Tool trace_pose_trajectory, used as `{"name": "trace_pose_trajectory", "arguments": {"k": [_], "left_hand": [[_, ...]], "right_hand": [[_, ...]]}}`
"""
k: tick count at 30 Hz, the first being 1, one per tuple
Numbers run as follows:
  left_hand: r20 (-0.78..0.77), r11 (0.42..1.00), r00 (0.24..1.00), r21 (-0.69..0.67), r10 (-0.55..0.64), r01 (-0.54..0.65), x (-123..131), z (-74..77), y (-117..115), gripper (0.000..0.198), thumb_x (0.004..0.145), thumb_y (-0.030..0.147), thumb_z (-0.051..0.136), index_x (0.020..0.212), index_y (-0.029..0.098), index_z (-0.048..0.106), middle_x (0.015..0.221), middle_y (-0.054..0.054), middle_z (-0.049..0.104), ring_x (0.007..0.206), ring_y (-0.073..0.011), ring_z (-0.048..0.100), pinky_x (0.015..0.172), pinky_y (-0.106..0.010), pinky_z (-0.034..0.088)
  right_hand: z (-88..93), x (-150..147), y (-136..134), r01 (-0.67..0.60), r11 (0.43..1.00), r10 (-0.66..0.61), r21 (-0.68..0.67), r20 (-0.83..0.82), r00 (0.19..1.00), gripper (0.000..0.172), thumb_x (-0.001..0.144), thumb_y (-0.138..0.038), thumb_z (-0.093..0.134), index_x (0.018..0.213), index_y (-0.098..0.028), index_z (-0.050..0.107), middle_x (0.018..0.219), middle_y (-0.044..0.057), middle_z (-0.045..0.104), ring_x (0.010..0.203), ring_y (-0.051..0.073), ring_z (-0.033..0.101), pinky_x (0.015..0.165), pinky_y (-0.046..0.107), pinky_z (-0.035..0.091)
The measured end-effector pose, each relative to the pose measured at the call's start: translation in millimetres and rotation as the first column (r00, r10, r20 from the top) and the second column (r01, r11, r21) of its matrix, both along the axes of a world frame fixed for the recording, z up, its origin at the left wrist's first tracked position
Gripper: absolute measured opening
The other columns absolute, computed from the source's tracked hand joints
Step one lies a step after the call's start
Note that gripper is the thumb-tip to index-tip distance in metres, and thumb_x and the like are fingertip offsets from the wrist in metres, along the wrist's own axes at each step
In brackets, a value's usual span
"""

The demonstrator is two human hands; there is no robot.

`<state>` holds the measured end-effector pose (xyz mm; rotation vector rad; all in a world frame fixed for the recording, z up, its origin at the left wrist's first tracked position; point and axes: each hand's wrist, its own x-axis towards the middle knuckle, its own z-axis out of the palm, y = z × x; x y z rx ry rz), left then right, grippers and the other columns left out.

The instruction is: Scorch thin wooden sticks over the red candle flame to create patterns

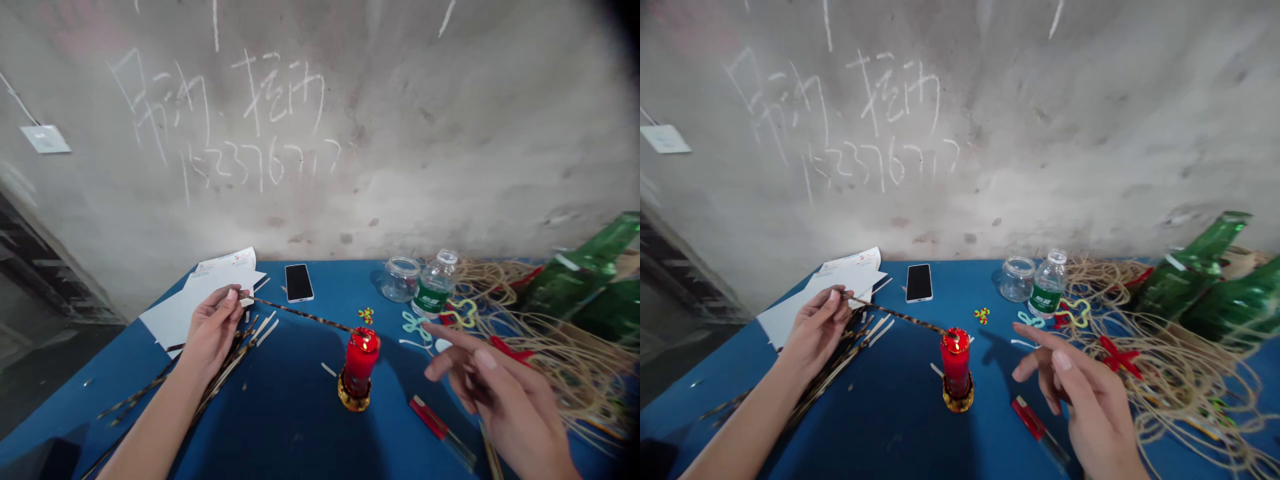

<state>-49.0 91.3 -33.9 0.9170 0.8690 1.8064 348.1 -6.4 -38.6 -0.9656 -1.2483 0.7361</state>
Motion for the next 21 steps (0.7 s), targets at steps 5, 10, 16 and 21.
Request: {"name": "trace_pose_trajectory", "arguments": {"k": [5, 10, 16, 21], "left_hand": [[-0.002, 1.000, 1.000, -0.002, 0.009, -0.009, 1.2, 1.3, 0.5, 0.047, 0.059, 0.041, 0.114, 0.090, 0.016, 0.088, 0.087, -0.008, 0.079, 0.060, -0.0036, 0.048, 0.055, -0.011, 0.049], [-0.009, 1.000, 1.000, -0.003, 0.017, -0.017, 0.2, 0.8, 0.9, 0.047, 0.060, 0.041, 0.114, 0.090, 0.016, 0.088, 0.088, -0.008, 0.079, 0.061, -0.0043, 0.047, 0.055, -0.012, 0.049], [-0.004, 1.000, 1.000, 0.000, 0.023, -0.023, -2.2, -0.8, 2.3, 0.045, 0.061, 0.040, 0.113, 0.089, 0.015, 0.088, 0.085, -0.008, 0.078, 0.060, -0.0034, 0.048, 0.056, -0.011, 0.048], [0.004, 1.000, 1.000, 0.008, 0.022, -0.022, -1.9, -0.4, 1.3, 0.044, 0.062, 0.040, 0.113, 0.086, 0.015, 0.087, 0.082, -0.006, 0.076, 0.060, -0.0031, 0.048, 0.055, -0.010, 0.047]], "right_hand": [[-0.3, -0.8, 1.1, 0.003, 1.000, -0.003, 0.004, -0.002, 1.000, 0.038, 0.108, -0.055, 0.066, 0.123, -0.033, 0.092, 0.075, 0.009, 0.081, 0.045, 0.013, 0.053, 0.037, 0.022, 0.044], [-1.6, -0.3, 0.1, -0.004, 1.000, 0.004, 0.001, -0.001, 1.000, 0.038, 0.108, -0.055, 0.066, 0.124, -0.033, 0.091, 0.075, 0.009, 0.081, 0.046, 0.012, 0.053, 0.038, 0.021, 0.044], [-0.5, -0.5, 0.4, -0.002, 1.000, 0.002, 0.000, 0.008, 1.000, 0.038, 0.109, -0.056, 0.065, 0.125, -0.034, 0.091, 0.076, 0.009, 0.081, 0.046, 0.012, 0.053, 0.038, 0.021, 0.045], [-0.3, -0.2, -0.7, 0.003, 1.000, -0.003, -0.010, 0.004, 1.000, 0.037, 0.108, -0.056, 0.066, 0.123, -0.035, 0.092, 0.075, 0.009, 0.081, 0.045, 0.012, 0.053, 0.038, 0.020, 0.045]]}}
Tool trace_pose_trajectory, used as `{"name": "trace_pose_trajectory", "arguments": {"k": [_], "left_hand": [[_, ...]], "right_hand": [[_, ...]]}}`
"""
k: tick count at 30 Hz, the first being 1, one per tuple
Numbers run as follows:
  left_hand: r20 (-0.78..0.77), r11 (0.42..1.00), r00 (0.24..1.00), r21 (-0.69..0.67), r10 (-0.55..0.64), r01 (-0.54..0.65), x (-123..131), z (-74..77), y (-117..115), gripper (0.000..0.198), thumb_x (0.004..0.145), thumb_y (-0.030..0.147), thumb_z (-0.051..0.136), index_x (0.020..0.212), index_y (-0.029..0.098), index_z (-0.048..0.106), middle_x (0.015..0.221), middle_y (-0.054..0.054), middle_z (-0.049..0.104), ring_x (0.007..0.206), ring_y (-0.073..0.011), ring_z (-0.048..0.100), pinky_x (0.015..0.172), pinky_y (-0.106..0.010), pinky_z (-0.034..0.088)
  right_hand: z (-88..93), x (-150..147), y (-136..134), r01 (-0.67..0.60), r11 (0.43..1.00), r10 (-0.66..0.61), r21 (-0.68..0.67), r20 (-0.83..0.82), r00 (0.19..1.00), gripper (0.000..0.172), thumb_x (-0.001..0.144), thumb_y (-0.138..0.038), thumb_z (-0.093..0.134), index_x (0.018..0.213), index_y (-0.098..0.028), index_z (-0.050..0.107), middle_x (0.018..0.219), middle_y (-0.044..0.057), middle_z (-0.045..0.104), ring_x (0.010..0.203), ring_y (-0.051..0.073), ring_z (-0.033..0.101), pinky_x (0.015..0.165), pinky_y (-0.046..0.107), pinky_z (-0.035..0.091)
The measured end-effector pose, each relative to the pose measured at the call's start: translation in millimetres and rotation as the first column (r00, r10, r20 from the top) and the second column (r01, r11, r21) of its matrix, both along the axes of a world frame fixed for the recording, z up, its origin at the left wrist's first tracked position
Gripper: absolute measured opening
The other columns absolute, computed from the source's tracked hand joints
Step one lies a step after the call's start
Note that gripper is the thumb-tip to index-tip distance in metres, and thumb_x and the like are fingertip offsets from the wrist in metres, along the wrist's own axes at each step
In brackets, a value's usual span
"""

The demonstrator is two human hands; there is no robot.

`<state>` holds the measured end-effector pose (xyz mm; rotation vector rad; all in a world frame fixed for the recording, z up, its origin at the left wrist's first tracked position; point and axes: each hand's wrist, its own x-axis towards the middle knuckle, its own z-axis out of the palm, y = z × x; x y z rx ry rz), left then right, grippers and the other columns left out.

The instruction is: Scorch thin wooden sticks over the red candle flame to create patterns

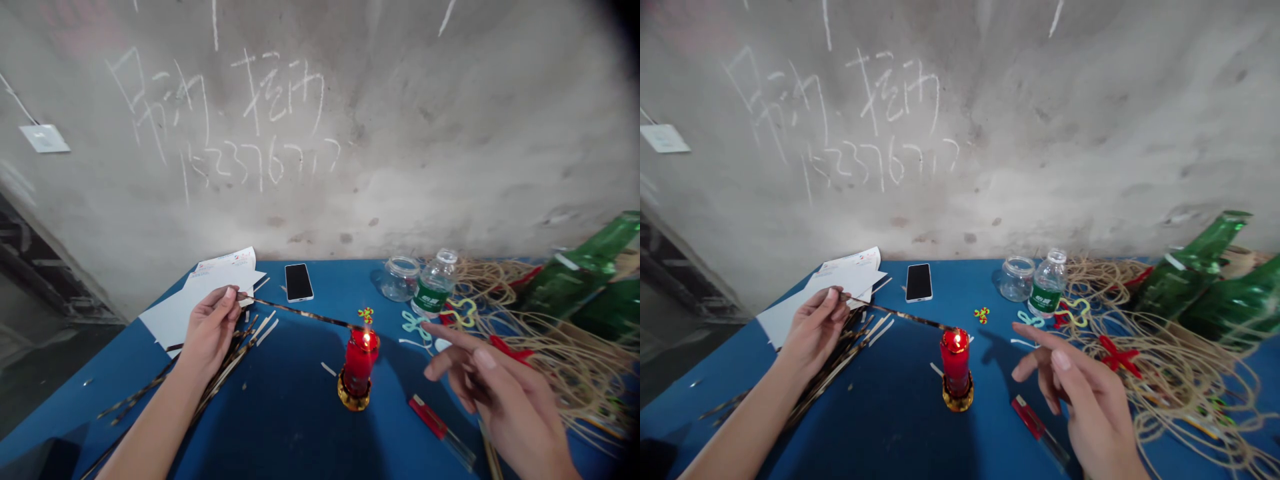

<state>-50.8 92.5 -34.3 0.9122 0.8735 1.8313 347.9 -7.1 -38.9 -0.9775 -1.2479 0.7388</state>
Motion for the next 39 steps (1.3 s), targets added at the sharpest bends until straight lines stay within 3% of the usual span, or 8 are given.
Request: {"name": "trace_pose_trajectory", "arguments": {"k": [13, 21, 39], "left_hand": [[-0.001, 1.000, 1.000, -0.001, 0.010, -0.010, 0, -1.6, 1, 0.045, 0.062, 0.041, 0.113, 0.086, 0.015, 0.086, 0.083, -0.002, 0.071, 0.060, -0.0027, 0.047, 0.055, -0.010, 0.047], [0.004, 1.000, 1.000, -0.010, -0.003, 0.003, 0, -1.0, 1, 0.047, 0.060, 0.041, 0.114, 0.090, 0.014, 0.089, 0.083, -0.006, 0.077, 0.060, -0.0032, 0.050, 0.057, -0.010, 0.050], [-0.018, 0.999, 1.000, -0.046, -0.015, 0.014, 20, 1.8, -9, 0.048, 0.058, 0.044, 0.114, 0.087, 0.016, 0.089, 0.079, -0.006, 0.079, 0.057, -0.0022, 0.051, 0.055, -0.009, 0.047]], "right_hand": [[-3.0, 1, 2, -0.008, 1.000, 0.008, 0.022, 0.019, 1.000, 0.038, 0.109, -0.056, 0.064, 0.126, -0.034, 0.091, 0.076, 0.009, 0.081, 0.045, 0.013, 0.052, 0.038, 0.021, 0.045], [0.5, 0, 2, -0.010, 1.000, 0.009, 0.025, 0.029, 1.000, 0.037, 0.109, -0.055, 0.065, 0.124, -0.034, 0.091, 0.074, 0.009, 0.081, 0.045, 0.012, 0.054, 0.038, 0.020, 0.045], [-0.1, 0, 2, -0.020, 1.000, 0.019, 0.012, 0.053, 0.998, 0.037, 0.110, -0.056, 0.063, 0.126, -0.037, 0.090, 0.077, 0.008, 0.082, 0.046, 0.011, 0.054, 0.040, 0.019, 0.047]]}}
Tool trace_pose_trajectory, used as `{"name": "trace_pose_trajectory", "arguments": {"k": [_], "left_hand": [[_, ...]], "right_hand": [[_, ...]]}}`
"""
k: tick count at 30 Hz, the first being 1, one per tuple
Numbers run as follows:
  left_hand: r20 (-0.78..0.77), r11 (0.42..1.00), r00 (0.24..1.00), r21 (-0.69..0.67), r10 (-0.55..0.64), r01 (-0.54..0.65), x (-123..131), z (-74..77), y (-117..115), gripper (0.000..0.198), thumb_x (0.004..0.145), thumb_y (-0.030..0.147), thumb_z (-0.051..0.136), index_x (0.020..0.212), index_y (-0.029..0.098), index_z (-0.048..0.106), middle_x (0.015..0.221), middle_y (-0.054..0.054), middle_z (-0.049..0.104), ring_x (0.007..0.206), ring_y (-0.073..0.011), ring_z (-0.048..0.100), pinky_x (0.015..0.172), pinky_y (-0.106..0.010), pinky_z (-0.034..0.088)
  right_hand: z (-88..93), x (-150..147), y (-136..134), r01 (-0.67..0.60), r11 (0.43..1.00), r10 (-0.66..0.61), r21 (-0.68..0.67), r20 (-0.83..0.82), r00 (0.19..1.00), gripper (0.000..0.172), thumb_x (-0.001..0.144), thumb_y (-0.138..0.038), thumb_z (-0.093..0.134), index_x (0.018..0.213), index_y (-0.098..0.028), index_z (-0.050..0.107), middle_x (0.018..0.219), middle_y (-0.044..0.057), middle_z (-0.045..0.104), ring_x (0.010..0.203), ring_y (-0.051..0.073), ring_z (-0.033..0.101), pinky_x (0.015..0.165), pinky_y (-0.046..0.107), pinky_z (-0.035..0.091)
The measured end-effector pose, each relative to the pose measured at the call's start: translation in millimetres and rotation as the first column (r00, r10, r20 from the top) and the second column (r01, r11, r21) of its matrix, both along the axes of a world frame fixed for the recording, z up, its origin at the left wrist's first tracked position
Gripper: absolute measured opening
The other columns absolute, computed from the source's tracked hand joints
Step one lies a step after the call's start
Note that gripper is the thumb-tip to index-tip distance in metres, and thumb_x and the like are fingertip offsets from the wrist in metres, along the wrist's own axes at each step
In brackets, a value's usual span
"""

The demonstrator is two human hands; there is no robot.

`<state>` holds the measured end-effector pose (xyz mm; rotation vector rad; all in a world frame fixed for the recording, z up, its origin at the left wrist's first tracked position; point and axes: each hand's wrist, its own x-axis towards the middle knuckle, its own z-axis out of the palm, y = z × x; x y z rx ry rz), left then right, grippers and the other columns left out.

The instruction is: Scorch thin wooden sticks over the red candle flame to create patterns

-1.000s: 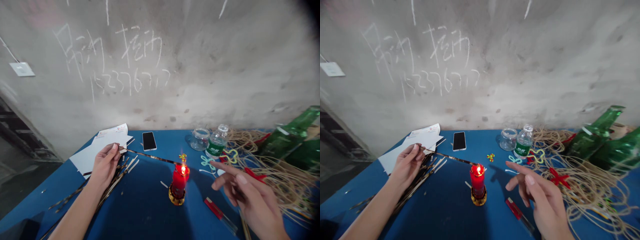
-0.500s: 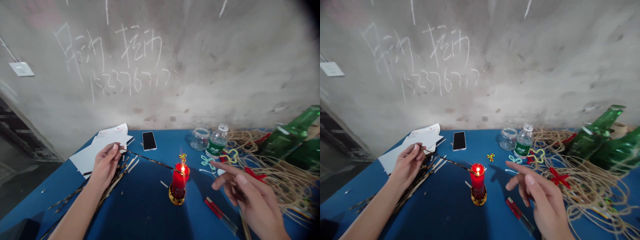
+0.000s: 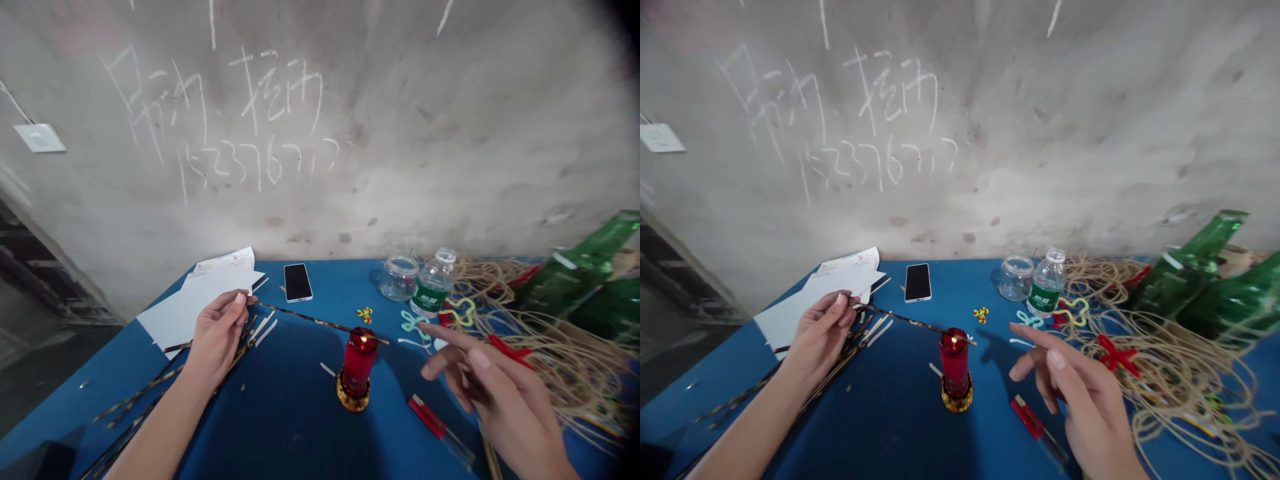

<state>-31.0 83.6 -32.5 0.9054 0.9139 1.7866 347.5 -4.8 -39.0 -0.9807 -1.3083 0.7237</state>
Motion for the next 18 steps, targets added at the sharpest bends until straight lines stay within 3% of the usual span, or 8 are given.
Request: {"name": "trace_pose_trajectory", "arguments": {"k": [12, 18], "left_hand": [[-0.034, 0.999, 0.998, -0.018, -0.048, 0.047, 17, 2.2, -13, 0.045, 0.064, 0.046, 0.112, 0.091, 0.019, 0.089, 0.082, -0.006, 0.080, 0.059, -0.0028, 0.049, 0.058, -0.009, 0.045], [-0.050, 0.997, 0.996, -0.037, -0.069, 0.067, 24, 0.9, -20, 0.045, 0.065, 0.048, 0.112, 0.094, 0.021, 0.090, 0.079, -0.006, 0.079, 0.059, -0.0035, 0.045, 0.067, -0.011, 0.052]], "right_hand": [[-10.4, 12, 1, 0.036, 0.999, -0.039, -0.027, -0.118, 0.992, 0.039, 0.110, -0.049, 0.065, 0.136, -0.029, 0.086, 0.082, 0.009, 0.080, 0.051, 0.014, 0.053, 0.040, 0.024, 0.046], [-8.6, 21, 2, 0.125, 0.992, -0.126, -0.019, -0.232, 0.965, 0.041, 0.107, -0.050, 0.068, 0.137, -0.027, 0.084, 0.081, 0.008, 0.079, 0.054, 0.015, 0.054, 0.040, 0.024, 0.044]]}}
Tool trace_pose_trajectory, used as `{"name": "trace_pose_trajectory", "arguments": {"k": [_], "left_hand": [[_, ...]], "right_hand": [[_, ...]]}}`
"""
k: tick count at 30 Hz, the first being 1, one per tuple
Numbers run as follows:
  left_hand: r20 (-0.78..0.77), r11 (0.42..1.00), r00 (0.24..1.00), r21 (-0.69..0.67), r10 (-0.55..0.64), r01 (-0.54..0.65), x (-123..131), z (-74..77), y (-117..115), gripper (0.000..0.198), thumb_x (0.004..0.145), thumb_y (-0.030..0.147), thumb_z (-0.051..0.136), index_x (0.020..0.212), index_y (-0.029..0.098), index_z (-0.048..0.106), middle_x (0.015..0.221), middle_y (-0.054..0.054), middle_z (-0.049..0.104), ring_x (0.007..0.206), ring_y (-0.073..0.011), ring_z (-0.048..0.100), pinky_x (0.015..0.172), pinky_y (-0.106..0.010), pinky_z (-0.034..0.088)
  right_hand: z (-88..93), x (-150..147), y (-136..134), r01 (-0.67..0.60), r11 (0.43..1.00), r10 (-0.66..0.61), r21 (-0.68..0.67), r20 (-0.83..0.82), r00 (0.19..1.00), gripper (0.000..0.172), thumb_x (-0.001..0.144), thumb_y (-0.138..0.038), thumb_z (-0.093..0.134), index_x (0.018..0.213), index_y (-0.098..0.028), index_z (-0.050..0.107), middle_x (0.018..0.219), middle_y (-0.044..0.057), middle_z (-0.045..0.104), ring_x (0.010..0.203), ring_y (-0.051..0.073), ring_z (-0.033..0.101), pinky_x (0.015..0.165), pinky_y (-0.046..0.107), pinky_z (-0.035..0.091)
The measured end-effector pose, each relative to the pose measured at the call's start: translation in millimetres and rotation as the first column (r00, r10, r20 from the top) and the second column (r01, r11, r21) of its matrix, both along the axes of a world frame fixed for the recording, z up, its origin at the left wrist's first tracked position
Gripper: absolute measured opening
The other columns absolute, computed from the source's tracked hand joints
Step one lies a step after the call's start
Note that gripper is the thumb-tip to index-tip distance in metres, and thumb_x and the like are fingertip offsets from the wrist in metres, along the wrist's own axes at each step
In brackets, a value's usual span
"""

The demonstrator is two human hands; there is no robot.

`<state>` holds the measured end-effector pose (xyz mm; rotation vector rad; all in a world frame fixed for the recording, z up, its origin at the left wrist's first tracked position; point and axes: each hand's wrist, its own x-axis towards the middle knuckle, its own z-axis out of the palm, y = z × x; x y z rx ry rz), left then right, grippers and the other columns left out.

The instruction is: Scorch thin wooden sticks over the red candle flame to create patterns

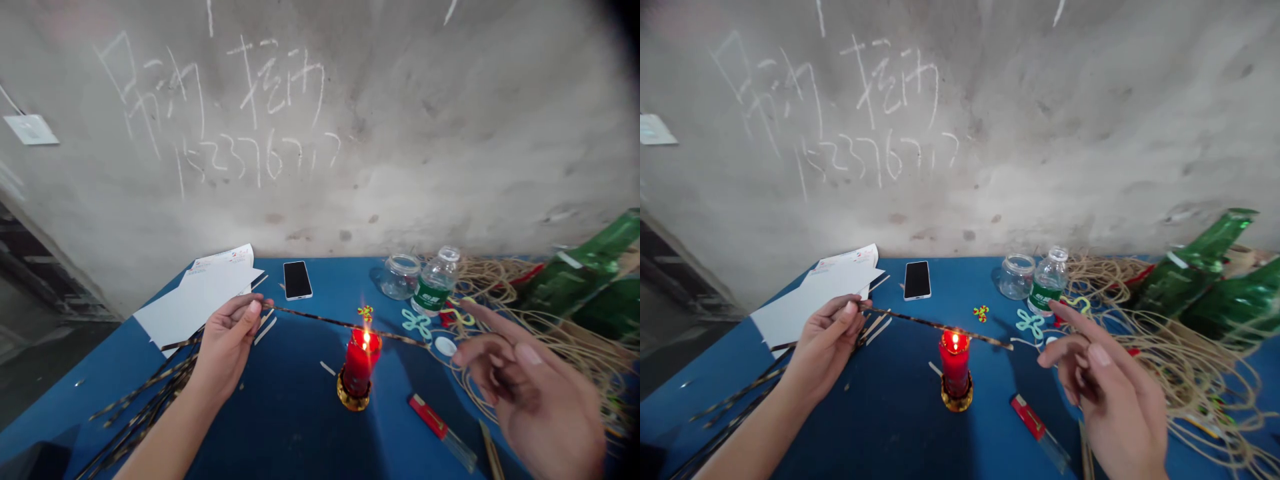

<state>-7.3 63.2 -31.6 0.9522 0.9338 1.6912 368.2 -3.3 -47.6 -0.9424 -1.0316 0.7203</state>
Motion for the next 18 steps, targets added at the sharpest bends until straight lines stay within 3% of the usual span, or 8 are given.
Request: {"name": "trace_pose_trajectory", "arguments": {"k": [6, 10, 18], "left_hand": [[0.020, 0.998, 1.000, -0.055, 0.009, -0.008, 11, 2.5, -4, 0.049, 0.056, 0.049, 0.114, 0.088, 0.021, 0.090, 0.080, -0.007, 0.081, 0.060, -0.0049, 0.051, 0.065, -0.013, 0.053], [-0.007, 0.999, 1.000, -0.043, -0.021, 0.021, 14, 0.6, -5, 0.046, 0.062, 0.051, 0.112, 0.091, 0.022, 0.090, 0.084, -0.006, 0.082, 0.059, -0.0034, 0.051, 0.058, -0.011, 0.048], [-0.030, 0.998, 0.998, -0.012, -0.062, 0.062, 16, -4.3, -8, 0.041, 0.070, 0.051, 0.108, 0.094, 0.023, 0.090, 0.083, -0.006, 0.081, 0.060, -0.0036, 0.051, 0.065, -0.013, 0.052]], "right_hand": [[11.4, 0, 2, 0.094, 0.995, -0.095, -0.020, -0.092, 0.991, 0.049, 0.098, -0.050, 0.074, 0.136, -0.021, 0.085, 0.077, 0.010, 0.078, 0.050, 0.017, 0.051, 0.036, 0.029, 0.038], [15.1, -2, 1, 0.126, 0.991, -0.132, -0.051, -0.139, 0.982, 0.049, 0.094, -0.049, 0.076, 0.133, -0.021, 0.086, 0.075, 0.011, 0.077, 0.051, 0.018, 0.051, 0.036, 0.029, 0.036], [14.4, -2, 2, 0.136, 0.990, -0.139, -0.038, -0.130, 0.982, 0.052, 0.098, -0.048, 0.070, 0.138, -0.018, 0.083, 0.076, 0.010, 0.076, 0.048, 0.016, 0.047, 0.038, 0.030, 0.033]]}}
